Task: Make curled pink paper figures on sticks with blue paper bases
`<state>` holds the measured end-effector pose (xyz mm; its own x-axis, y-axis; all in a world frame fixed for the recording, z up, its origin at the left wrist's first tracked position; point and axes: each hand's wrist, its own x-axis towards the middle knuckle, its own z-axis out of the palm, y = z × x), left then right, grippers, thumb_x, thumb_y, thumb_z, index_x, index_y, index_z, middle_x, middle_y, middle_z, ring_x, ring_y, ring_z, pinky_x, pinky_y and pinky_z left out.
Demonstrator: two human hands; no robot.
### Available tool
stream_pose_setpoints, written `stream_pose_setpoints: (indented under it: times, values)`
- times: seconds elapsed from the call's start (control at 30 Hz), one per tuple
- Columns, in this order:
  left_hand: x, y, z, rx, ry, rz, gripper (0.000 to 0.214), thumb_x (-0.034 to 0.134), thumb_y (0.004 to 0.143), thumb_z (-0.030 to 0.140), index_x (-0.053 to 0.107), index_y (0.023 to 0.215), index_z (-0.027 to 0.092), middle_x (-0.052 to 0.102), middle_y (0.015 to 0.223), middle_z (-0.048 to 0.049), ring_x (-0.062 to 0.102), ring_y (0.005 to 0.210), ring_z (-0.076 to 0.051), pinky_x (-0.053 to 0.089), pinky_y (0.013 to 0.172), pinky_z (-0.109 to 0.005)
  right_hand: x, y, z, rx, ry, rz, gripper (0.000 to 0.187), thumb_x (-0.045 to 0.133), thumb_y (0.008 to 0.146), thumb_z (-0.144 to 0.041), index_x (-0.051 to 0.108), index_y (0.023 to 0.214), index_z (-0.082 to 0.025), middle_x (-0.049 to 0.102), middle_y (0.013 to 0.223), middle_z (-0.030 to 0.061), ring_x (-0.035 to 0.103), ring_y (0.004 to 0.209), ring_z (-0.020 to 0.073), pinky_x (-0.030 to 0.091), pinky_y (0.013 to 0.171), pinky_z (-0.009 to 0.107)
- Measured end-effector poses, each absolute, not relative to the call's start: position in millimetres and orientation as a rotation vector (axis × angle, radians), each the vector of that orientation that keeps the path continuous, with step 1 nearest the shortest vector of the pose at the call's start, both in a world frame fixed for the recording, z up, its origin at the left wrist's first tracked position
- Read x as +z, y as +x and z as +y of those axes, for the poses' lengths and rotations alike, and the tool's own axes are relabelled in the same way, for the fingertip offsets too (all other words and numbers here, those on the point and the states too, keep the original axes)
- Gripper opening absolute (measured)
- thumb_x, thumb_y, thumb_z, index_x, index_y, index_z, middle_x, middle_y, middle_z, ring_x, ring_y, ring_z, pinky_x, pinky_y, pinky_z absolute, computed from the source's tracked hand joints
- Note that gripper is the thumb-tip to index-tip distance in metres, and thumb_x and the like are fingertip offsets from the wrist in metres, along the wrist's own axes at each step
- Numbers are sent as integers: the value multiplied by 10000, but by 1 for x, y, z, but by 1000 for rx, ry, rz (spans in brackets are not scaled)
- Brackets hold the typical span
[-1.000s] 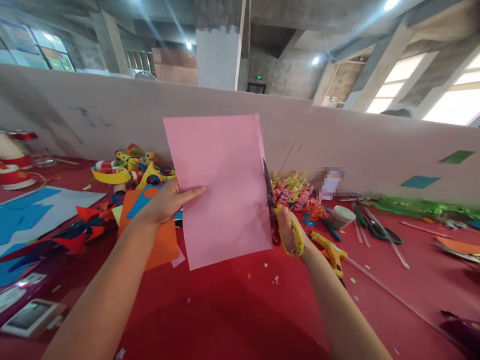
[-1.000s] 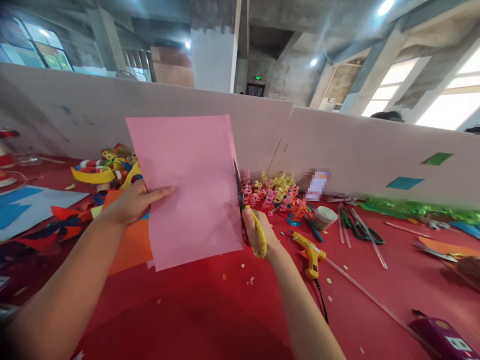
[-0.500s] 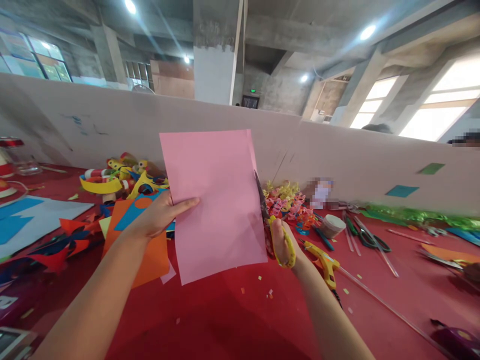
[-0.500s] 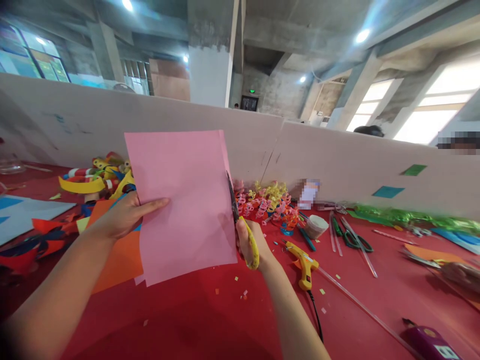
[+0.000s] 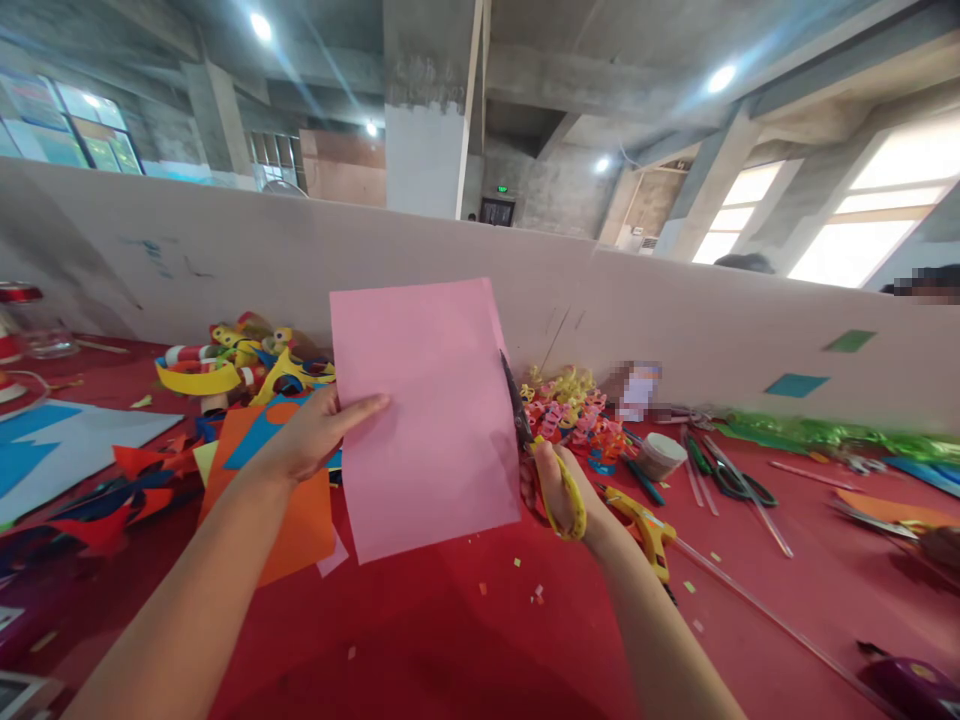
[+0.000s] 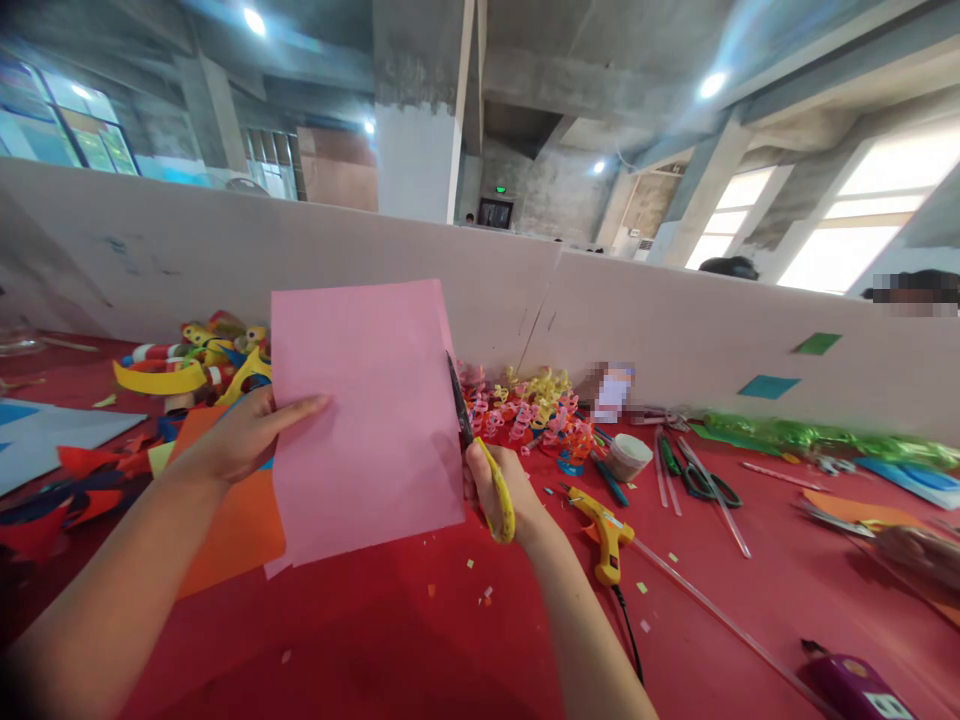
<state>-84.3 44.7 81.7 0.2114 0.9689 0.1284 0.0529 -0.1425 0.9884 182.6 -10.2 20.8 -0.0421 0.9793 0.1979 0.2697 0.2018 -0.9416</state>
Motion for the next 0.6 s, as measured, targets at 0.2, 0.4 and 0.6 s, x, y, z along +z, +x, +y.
stream_pose_setpoints:
  times: [0.2, 0.4, 0.6]
  values:
    - [80, -86, 45, 1116, 1521, 1004, 399, 713, 643, 361, 681, 1001, 187, 720, 982, -54, 623, 981, -289, 520, 814, -376, 17, 186, -7, 943, -1096, -1625, 689, 171, 768, -770, 450, 550, -178, 478, 492, 12, 457, 414, 102, 345, 392, 216]
    - [82, -87, 44, 1070, 1468, 1001, 398, 716, 636, 350, 685, 1002, 198, 725, 957, -54, 638, 955, -297, 533, 780, -369, 15, 189, -7, 915, -1061, -1668, 690, 140, 802, -737, 446, 534, -180, 463, 471, 4, 450, 412, 101, 348, 425, 224]
    - [85, -87, 42, 1001, 1447, 1019, 450, 717, 626, 367, 671, 1035, 185, 739, 885, -57, 666, 874, -297, 552, 707, -364, 29, 185, -14, 855, -1119, -1735, 702, 105, 798, -741, 440, 515, -193, 448, 441, 0, 421, 380, 103, 336, 398, 236]
